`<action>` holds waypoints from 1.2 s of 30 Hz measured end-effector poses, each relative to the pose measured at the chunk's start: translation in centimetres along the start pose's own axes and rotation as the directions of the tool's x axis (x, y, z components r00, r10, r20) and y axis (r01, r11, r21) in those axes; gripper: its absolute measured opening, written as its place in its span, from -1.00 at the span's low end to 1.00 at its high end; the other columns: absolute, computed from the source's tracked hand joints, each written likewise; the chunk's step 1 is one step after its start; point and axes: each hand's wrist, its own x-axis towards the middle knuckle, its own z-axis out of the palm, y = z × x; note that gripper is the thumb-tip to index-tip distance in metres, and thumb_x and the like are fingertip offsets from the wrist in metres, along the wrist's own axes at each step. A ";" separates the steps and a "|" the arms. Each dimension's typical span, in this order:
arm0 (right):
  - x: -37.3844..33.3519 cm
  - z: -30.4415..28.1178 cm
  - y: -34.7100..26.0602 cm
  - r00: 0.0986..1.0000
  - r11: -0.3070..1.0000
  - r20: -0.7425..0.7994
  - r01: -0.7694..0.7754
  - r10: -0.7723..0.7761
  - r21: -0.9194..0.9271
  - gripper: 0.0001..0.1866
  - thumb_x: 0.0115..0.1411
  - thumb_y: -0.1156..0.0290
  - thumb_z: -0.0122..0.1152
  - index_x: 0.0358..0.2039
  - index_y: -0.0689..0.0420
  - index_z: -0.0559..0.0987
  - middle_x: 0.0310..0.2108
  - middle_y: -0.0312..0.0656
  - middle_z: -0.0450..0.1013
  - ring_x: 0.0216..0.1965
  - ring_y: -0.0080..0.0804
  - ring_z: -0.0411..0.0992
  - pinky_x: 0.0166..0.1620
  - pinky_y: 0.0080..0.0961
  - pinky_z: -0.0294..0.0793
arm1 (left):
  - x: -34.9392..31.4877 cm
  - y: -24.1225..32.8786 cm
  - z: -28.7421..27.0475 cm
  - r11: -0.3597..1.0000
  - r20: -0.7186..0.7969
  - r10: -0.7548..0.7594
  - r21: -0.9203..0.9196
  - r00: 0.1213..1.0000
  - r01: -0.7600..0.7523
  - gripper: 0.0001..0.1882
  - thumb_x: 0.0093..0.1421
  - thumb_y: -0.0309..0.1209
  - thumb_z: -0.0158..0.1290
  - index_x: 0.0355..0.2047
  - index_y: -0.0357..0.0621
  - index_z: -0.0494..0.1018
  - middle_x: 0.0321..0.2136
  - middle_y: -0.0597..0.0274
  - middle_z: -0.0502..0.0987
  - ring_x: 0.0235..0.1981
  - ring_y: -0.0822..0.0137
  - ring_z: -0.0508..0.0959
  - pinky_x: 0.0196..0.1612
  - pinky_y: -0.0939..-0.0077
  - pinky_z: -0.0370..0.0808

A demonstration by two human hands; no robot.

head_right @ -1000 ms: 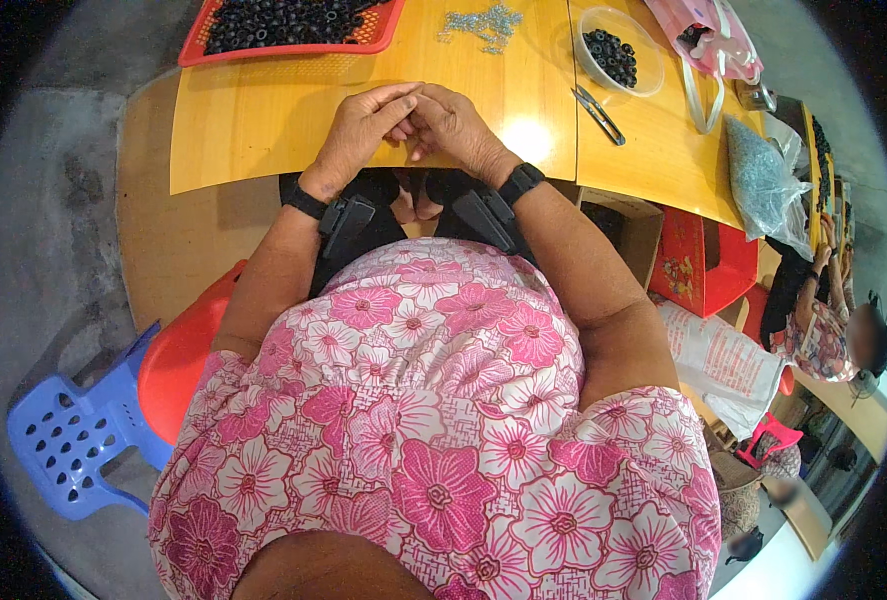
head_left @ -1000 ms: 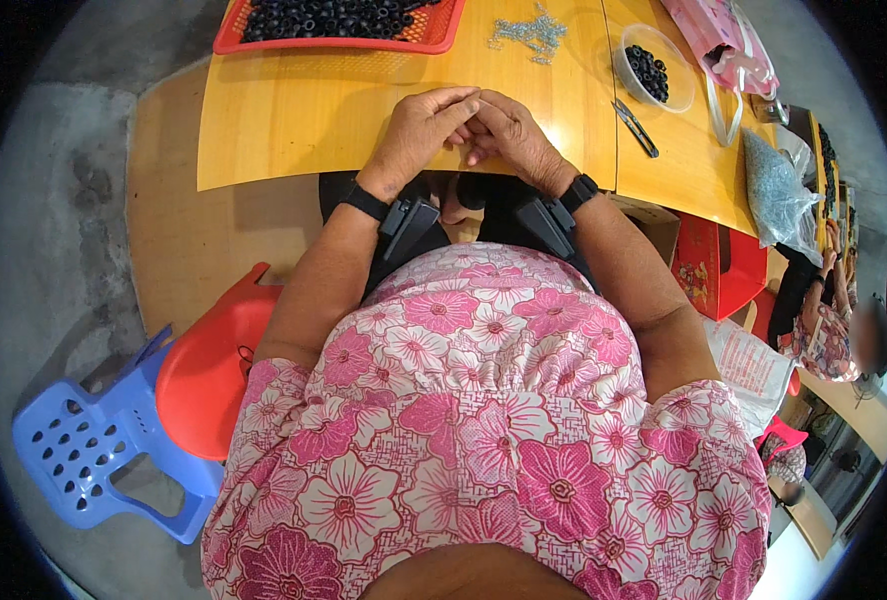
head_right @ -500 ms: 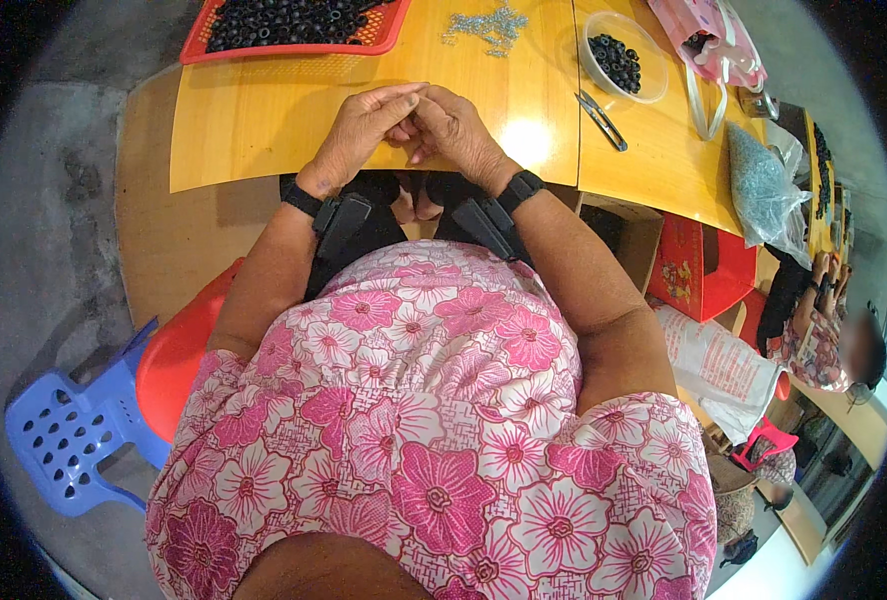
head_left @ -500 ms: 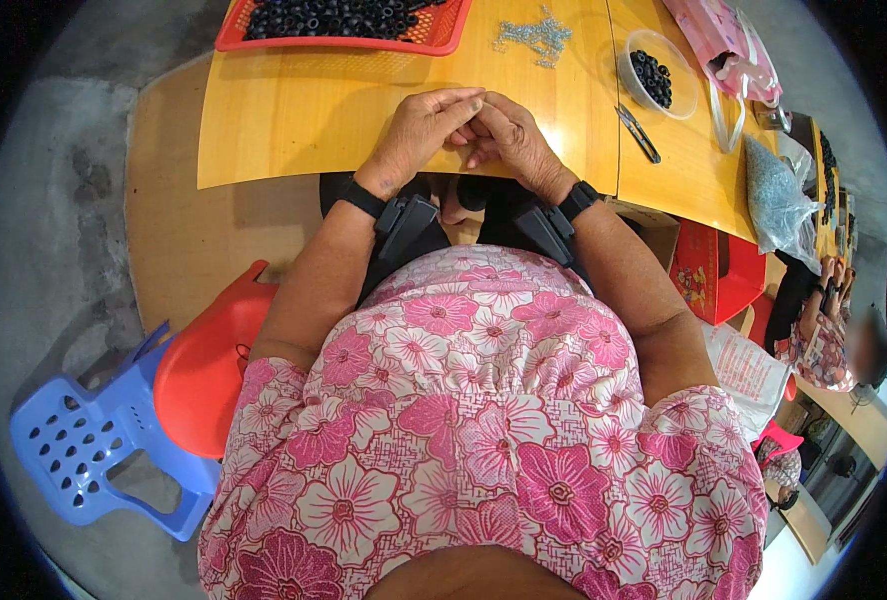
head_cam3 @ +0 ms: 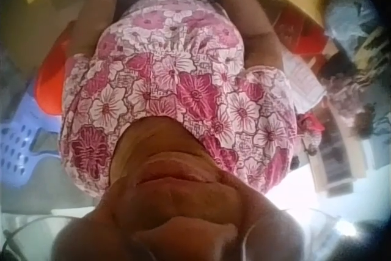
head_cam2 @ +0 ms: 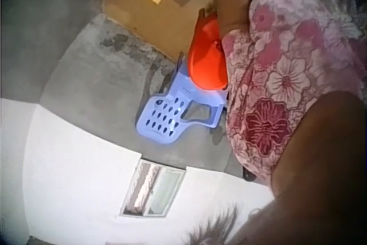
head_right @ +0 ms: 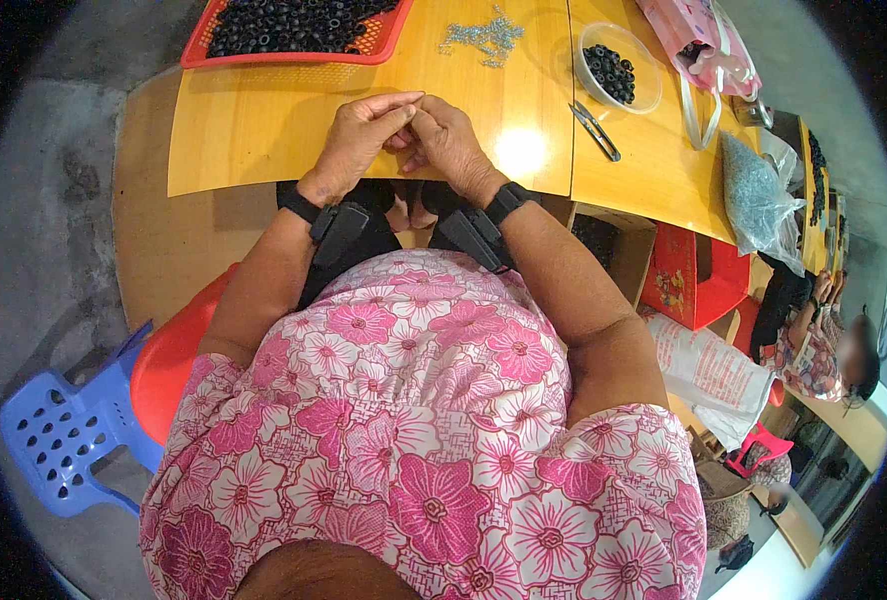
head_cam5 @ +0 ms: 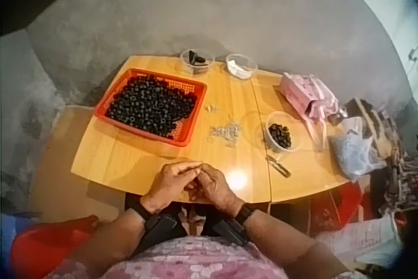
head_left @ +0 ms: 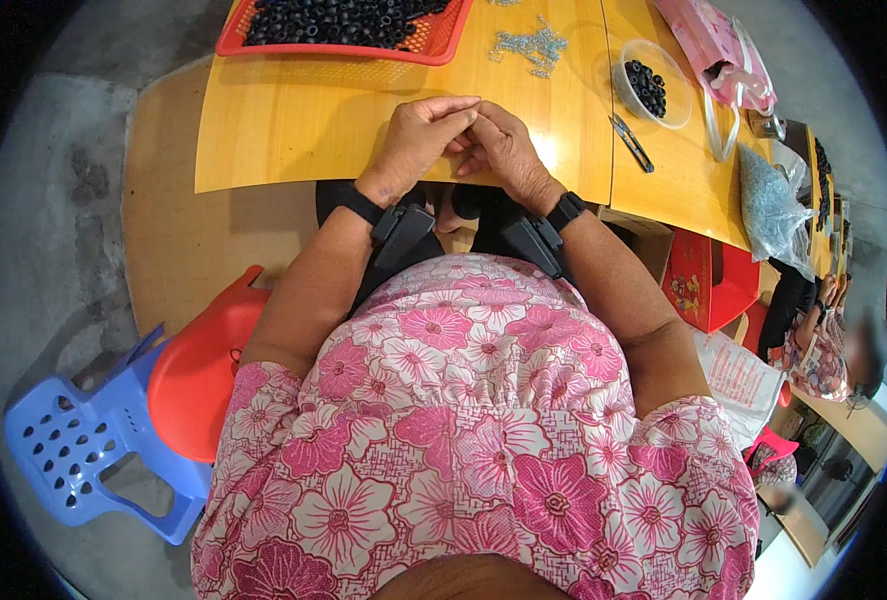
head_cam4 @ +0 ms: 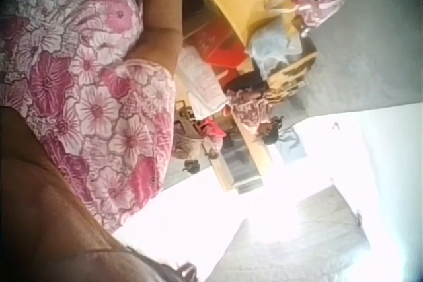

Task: The person picks up black plastic pieces and small metal inserts from the table and tray, then presses the metal inserts into the black plastic pieces by hand.

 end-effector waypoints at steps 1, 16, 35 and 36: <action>0.0 0.1 -0.2 1.000 1.000 -0.011 -0.014 0.014 0.005 -0.66 0.31 0.17 -0.15 -0.18 0.22 0.37 -0.39 -0.20 0.40 -0.42 -0.47 0.45 -0.37 -0.51 0.56 | 0.0 0.1 0.2 1.000 -0.013 -0.002 0.013 1.000 0.002 -0.66 0.24 -0.29 0.00 -0.05 -0.20 0.46 -0.47 0.40 0.49 -0.49 0.61 0.43 -0.39 0.76 0.42; -1.8 -2.0 -0.4 0.964 0.750 0.263 -0.143 -0.042 0.645 -0.57 0.27 0.00 -0.09 -0.22 0.17 0.40 -0.58 -0.41 0.20 -0.63 -0.59 0.12 -0.33 -0.50 0.36 | 0.0 -0.8 -0.1 0.991 -0.020 0.068 -0.116 0.997 -0.070 -0.70 0.26 -0.42 -0.10 -0.04 -0.29 0.41 -0.22 0.24 0.52 -0.39 0.51 0.52 -0.29 0.69 0.49; -3.8 -18.5 -8.3 0.450 0.573 -0.645 -0.303 -0.618 -0.761 -0.66 0.07 0.17 0.21 -0.28 0.19 0.60 -0.58 -0.10 0.52 -0.57 -0.30 0.48 -0.41 -0.42 0.44 | -0.3 -1.0 0.0 0.984 -0.013 0.179 0.010 0.984 -0.178 -0.72 0.24 -0.47 -0.09 -0.07 -0.30 0.41 -0.22 0.15 0.51 -0.30 0.45 0.53 -0.20 0.64 0.48; -3.4 -18.5 -8.3 0.428 0.503 -0.593 -0.314 -0.682 -0.805 -0.65 0.03 0.14 0.24 -0.30 0.15 0.61 -0.50 -0.05 0.53 -0.46 -0.22 0.52 -0.35 -0.38 0.45 | -0.3 -1.0 0.0 0.983 0.004 0.181 0.014 0.983 -0.181 -0.73 0.24 -0.48 -0.09 -0.08 -0.31 0.42 -0.24 0.16 0.52 -0.30 0.44 0.53 -0.20 0.64 0.49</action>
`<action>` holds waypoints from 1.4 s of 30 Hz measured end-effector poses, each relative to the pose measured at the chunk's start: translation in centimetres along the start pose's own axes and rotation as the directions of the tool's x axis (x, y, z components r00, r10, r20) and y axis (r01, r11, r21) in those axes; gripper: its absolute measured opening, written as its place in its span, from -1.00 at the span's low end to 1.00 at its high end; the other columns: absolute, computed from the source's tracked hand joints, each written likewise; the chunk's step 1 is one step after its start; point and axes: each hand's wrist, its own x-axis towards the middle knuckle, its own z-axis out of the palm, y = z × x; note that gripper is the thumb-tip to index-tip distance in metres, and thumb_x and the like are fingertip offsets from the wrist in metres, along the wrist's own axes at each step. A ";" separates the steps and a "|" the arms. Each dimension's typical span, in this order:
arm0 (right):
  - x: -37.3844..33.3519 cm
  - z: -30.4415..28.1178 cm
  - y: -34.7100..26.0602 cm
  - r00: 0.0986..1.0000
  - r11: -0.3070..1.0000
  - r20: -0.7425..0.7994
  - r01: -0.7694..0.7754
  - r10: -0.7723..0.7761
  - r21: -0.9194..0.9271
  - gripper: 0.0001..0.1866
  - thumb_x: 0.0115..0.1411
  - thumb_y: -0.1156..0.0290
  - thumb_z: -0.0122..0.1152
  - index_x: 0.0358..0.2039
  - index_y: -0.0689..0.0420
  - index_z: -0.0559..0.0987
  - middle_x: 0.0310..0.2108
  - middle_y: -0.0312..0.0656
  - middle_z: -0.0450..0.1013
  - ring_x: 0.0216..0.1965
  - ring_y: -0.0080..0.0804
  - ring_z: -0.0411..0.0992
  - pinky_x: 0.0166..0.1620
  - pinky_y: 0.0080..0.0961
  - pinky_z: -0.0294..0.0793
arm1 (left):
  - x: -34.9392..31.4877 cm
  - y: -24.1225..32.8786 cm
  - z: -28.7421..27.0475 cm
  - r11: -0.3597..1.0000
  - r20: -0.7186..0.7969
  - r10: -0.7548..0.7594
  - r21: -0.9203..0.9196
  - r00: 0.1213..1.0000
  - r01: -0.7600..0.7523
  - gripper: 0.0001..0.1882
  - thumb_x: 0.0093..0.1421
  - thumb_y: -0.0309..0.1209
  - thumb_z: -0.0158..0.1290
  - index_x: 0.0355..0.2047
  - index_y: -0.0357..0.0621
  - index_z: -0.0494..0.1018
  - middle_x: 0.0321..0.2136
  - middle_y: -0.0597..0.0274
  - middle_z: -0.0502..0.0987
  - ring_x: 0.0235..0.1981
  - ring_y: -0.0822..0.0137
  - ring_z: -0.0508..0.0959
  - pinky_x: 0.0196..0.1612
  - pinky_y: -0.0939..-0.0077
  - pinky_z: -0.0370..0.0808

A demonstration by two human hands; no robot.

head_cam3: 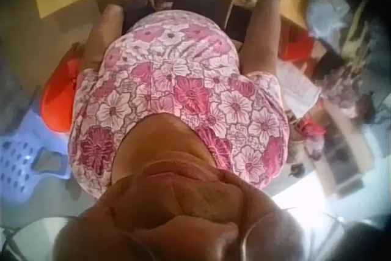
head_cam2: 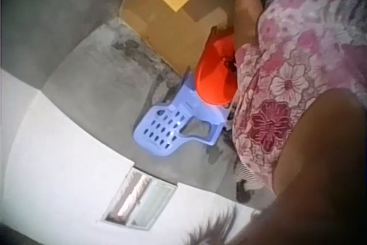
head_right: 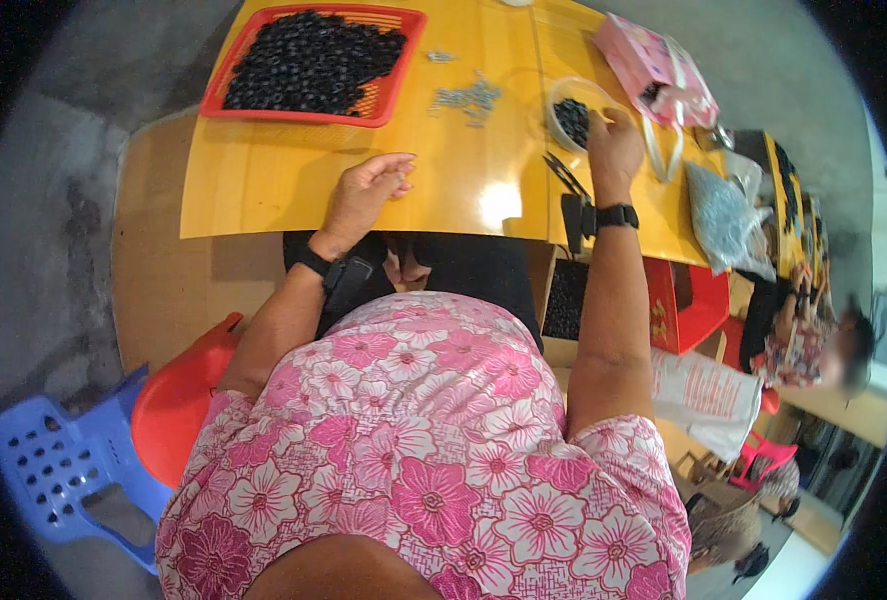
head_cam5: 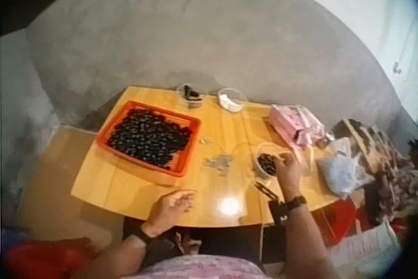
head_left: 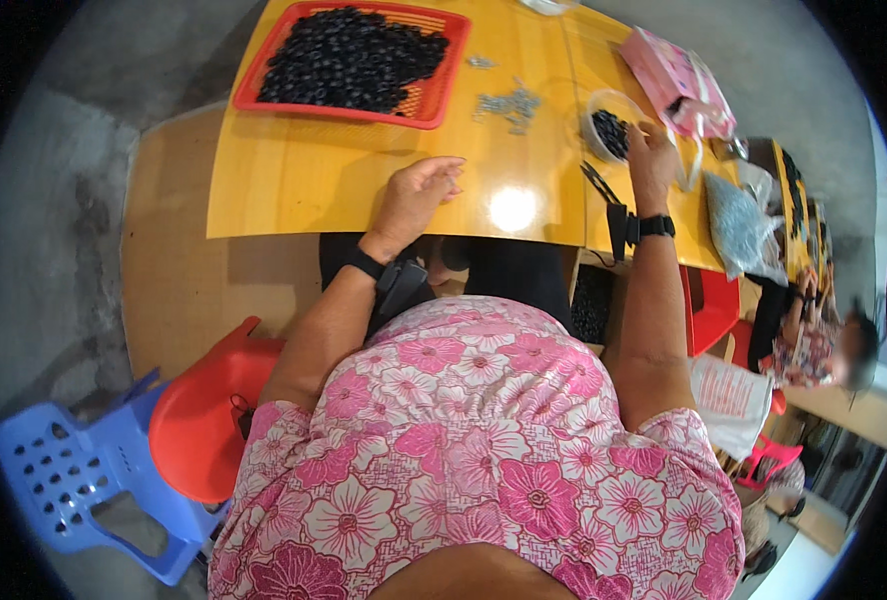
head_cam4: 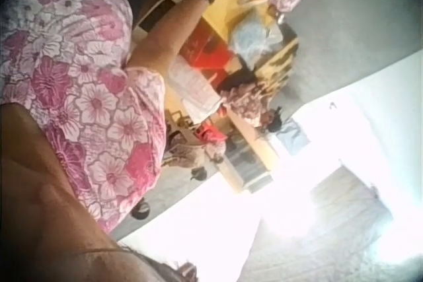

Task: The person picks up black plastic pieces and small metal inserts from the table and tray, then presses the metal inserts into the black plastic pieces by hand.

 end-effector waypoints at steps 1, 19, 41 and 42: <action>-0.2 0.4 -0.1 0.997 0.997 -0.039 0.061 -0.063 -0.053 -0.69 0.04 0.19 0.23 -0.31 0.17 0.61 -0.49 -0.07 0.53 -0.44 -0.24 0.52 -0.34 -0.41 0.45 | -0.1 0.0 -0.1 1.000 -0.031 -0.002 0.003 1.000 0.002 -0.73 0.24 -0.48 -0.09 -0.08 -0.31 0.42 -0.24 0.16 0.52 -0.30 0.44 0.53 -0.20 0.64 0.49; -0.7 10.3 -20.6 0.620 0.679 0.280 0.644 -0.733 0.351 -0.89 0.01 0.40 0.13 -0.44 0.04 0.61 -0.44 -0.14 0.51 -0.38 -0.15 0.48 -0.31 -0.30 0.47 | -0.7 0.8 -0.4 0.998 -0.044 0.068 0.007 0.997 -0.068 -0.77 0.11 -0.59 -0.01 -0.20 -0.32 0.48 -0.31 0.20 0.51 -0.28 0.43 0.52 -0.15 0.63 0.45; -2.7 15.5 -23.8 0.387 0.540 0.678 0.841 -0.625 0.018 -0.81 -0.06 0.40 0.20 -0.39 0.16 0.60 -0.41 0.00 0.51 -0.31 -0.10 0.50 -0.24 -0.28 0.51 | -0.4 -0.1 0.0 0.993 -0.092 0.105 -0.049 0.990 -0.110 -0.82 0.09 -0.60 0.03 -0.25 -0.29 0.48 -0.35 0.19 0.52 -0.33 0.45 0.51 -0.19 0.62 0.45; -2.5 14.8 -23.7 0.386 0.529 0.613 0.846 -0.689 0.062 -0.81 -0.08 0.40 0.20 -0.40 0.16 0.59 -0.46 0.01 0.50 -0.37 -0.12 0.50 -0.28 -0.31 0.51 | -0.5 -0.3 -0.1 0.992 -0.090 0.108 -0.048 0.990 -0.113 -0.82 0.09 -0.60 0.03 -0.25 -0.29 0.48 -0.35 0.19 0.52 -0.33 0.45 0.51 -0.19 0.62 0.45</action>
